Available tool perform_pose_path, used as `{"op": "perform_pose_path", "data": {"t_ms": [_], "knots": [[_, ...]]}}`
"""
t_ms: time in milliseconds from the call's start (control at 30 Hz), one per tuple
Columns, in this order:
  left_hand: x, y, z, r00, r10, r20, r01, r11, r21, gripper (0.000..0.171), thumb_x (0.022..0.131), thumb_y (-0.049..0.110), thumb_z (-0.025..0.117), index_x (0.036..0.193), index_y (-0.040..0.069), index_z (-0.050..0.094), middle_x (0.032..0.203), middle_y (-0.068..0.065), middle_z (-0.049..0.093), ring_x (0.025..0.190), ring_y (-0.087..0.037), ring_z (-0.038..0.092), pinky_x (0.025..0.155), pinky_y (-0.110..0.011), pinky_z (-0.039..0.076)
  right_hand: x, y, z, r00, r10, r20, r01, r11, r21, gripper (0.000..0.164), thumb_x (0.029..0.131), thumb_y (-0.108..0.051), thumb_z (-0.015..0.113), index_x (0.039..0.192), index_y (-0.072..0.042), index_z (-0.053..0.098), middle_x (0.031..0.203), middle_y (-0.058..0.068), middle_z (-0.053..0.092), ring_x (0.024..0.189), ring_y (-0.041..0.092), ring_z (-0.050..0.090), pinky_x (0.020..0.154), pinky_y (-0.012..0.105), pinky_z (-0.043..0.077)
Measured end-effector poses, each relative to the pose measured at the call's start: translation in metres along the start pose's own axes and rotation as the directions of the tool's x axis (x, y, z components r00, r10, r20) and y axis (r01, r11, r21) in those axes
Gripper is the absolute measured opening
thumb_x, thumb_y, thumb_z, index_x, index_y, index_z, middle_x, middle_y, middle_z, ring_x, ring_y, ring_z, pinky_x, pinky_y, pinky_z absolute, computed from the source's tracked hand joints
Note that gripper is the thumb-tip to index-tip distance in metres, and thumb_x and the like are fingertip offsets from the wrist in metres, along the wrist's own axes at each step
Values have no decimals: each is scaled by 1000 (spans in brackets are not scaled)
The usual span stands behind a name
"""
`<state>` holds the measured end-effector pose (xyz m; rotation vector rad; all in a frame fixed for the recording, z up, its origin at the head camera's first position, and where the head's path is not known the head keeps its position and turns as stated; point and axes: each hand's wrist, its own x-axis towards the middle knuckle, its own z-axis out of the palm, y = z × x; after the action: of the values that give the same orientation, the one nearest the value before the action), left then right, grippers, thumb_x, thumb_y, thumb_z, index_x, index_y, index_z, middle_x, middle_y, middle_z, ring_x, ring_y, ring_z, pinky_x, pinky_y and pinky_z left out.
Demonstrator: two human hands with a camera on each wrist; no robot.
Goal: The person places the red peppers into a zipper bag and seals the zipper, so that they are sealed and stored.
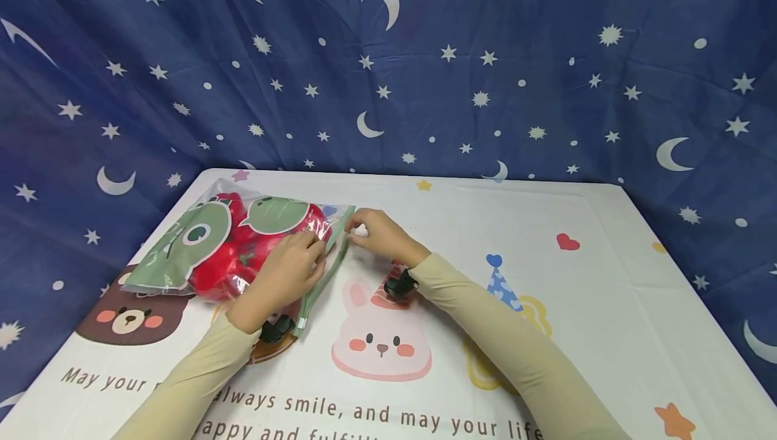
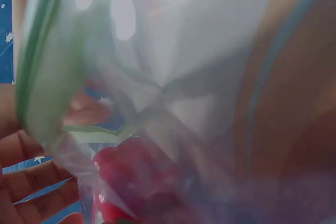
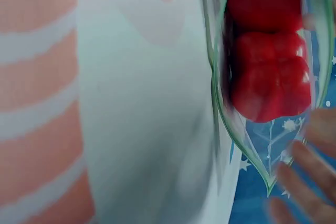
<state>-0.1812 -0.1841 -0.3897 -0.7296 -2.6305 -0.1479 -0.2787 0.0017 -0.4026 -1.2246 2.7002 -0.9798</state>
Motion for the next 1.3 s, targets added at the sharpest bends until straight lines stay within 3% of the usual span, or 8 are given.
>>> {"op": "perform_pose_path", "data": {"t_ms": [133, 233, 367, 667, 967, 1100, 1233, 1300], "knots": [[-1, 0, 1, 998, 26, 60, -25, 1000, -7, 12, 77, 12, 71, 78, 6, 61, 83, -9, 59, 80, -24, 54, 77, -39, 48, 3, -3, -3, 994, -100, -52, 96, 993, -70, 22, 81, -11, 70, 102, -9, 65, 106, 4, 62, 105, 18, 58, 96, 30, 46], [-2, 0, 3, 996, 53, 72, -53, 999, -12, 12, 76, 12, 72, 79, 7, 61, 83, -8, 60, 81, -24, 55, 76, -39, 48, 3, -6, -1, 980, -197, 20, 198, 971, -132, 25, 78, -11, 73, 102, -11, 67, 109, 3, 61, 107, 17, 56, 97, 28, 45], [-4, 0, 4, 993, 62, 101, -58, 998, -38, 13, 76, 13, 73, 82, 8, 63, 87, -8, 62, 84, -23, 56, 81, -39, 50, 3, -7, 4, 962, -257, 88, 270, 937, -221, 23, 75, -9, 75, 97, -12, 69, 105, 2, 62, 102, 16, 57, 94, 28, 46], [-9, -1, 4, 972, 103, 212, -82, 991, -104, 24, 74, 15, 76, 95, 10, 66, 98, -7, 61, 92, -21, 55, 83, -35, 53, 6, -11, 9, 957, -251, 147, 281, 927, -248, 8, 80, -11, 71, 87, -14, 73, 97, -1, 68, 95, 13, 60, 89, 28, 48], [-11, 1, 10, 955, 140, 261, -117, 988, -102, 21, 74, 13, 76, 88, 11, 61, 98, -7, 59, 95, -21, 52, 82, -32, 53, 11, -14, 9, 953, -185, 240, 255, 916, -309, 7, 79, -13, 73, 86, -17, 75, 102, -4, 68, 101, 13, 59, 91, 28, 47], [-13, 5, 8, 955, 130, 268, -124, 992, -38, 32, 69, 23, 80, 88, 10, 58, 96, -7, 56, 95, -22, 51, 86, -34, 50, 11, -12, 8, 952, -182, 245, 256, 913, -318, 7, 79, -14, 73, 85, -17, 75, 102, -4, 69, 101, 12, 60, 90, 30, 48], [-17, 11, 3, 953, 99, 285, -131, 987, 96, 51, 62, 39, 81, 94, 4, 61, 102, -12, 56, 101, -28, 50, 96, -43, 44, 11, -10, 6, 958, -175, 225, 242, 918, -314, 6, 79, -14, 72, 83, -17, 75, 97, -4, 69, 98, 11, 62, 87, 30, 49], [-17, 13, 2, 956, 83, 282, -129, 980, 149, 50, 62, 39, 80, 90, 2, 62, 104, -14, 55, 104, -30, 49, 99, -45, 41, 11, -10, 5, 961, -177, 211, 237, 922, -307, 6, 79, -13, 72, 82, -17, 75, 94, -3, 70, 95, 11, 63, 86, 30, 50]]}}
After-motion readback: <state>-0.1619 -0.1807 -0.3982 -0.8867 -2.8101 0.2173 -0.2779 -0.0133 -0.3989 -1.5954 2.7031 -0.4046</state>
